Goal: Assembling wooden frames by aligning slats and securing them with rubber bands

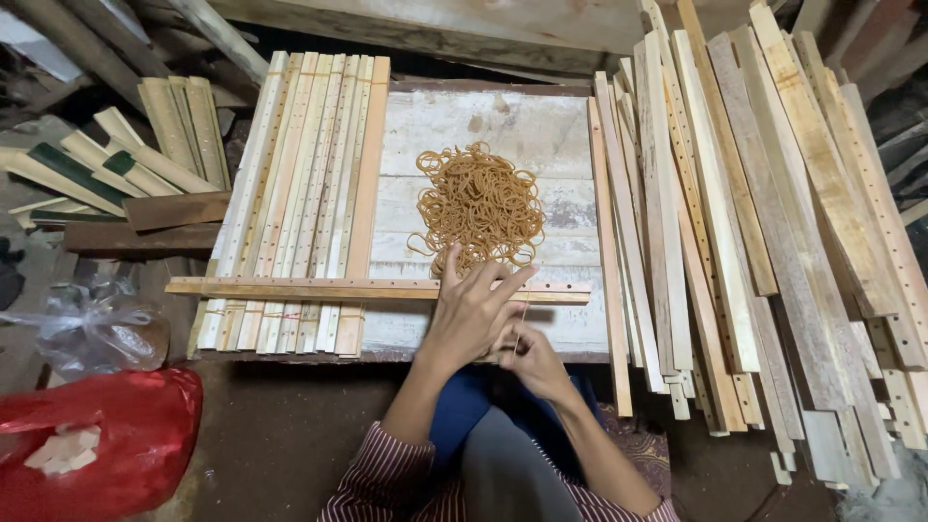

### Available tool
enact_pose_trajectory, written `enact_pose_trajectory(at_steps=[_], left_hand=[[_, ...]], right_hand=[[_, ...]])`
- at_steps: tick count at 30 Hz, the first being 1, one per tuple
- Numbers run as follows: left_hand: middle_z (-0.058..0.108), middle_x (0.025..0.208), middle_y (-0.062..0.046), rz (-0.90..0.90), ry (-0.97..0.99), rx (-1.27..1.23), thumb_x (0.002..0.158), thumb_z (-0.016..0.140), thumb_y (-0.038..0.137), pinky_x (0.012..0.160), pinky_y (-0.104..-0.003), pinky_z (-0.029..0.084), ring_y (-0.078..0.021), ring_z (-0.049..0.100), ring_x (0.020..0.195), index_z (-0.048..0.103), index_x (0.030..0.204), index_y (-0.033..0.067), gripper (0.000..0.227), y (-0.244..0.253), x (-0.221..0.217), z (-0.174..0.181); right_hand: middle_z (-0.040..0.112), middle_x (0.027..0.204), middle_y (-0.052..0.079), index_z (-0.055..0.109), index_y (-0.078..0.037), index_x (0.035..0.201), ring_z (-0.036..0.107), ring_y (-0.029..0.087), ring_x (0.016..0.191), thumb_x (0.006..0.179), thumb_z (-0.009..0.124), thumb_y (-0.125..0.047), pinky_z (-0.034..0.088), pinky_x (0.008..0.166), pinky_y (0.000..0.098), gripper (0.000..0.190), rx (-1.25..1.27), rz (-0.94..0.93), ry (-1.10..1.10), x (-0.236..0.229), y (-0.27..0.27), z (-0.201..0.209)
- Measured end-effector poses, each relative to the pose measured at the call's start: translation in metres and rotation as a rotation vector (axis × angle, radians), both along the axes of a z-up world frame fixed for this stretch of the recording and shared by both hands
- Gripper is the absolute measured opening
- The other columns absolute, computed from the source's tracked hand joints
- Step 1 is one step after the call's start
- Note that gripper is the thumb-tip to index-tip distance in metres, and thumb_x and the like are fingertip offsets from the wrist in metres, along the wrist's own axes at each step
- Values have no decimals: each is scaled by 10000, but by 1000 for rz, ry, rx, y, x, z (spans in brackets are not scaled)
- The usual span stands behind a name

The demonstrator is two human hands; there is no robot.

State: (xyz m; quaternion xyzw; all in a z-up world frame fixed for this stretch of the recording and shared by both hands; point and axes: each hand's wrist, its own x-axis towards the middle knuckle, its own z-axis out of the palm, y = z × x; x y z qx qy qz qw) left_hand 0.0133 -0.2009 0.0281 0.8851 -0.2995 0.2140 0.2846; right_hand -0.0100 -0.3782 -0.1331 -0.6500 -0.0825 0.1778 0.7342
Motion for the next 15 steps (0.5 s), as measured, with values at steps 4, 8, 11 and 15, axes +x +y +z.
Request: enact_pose_trajectory(at_steps=[4,8,11,15], left_hand=[[602,1001,-29,14,2,0,965,629,343,1164,-718,192,-239,661,1028,649,1271,209,334,3,5,4],[578,1012,-36,-4,-18,16,937,677,275,1180,-672,214,-255,634,1014,661,1236,181,313,1,-1,6],[552,970,-25,-62,23,3,956,638,310,1181,-691,198,-250,652,1009,657,1228,201,294,-4,-2,-4],[557,969,-29,-81,56,21,947,644,320,1181,-683,170,-253,647,1010,653,1246,219,316,-2,-6,-1]], right_hand=[[777,709,182,721,-91,526,681,288,717,899,110,-787,521,727,375,998,438,65,-198,-41,3,55],[601,848,71,650,-123,834,605,196,835,1081,369,-507,502,832,356,536,1242,-364,382,-31,-45,39],[788,1042,93,733,-114,1136,741,175,1003,1085,437,-389,529,955,353,408,1160,-513,297,-12,-57,35],[570,1439,239,480,12,1467,682,264,1125,707,792,-461,545,1002,468,948,404,-490,39,12,-76,27]])
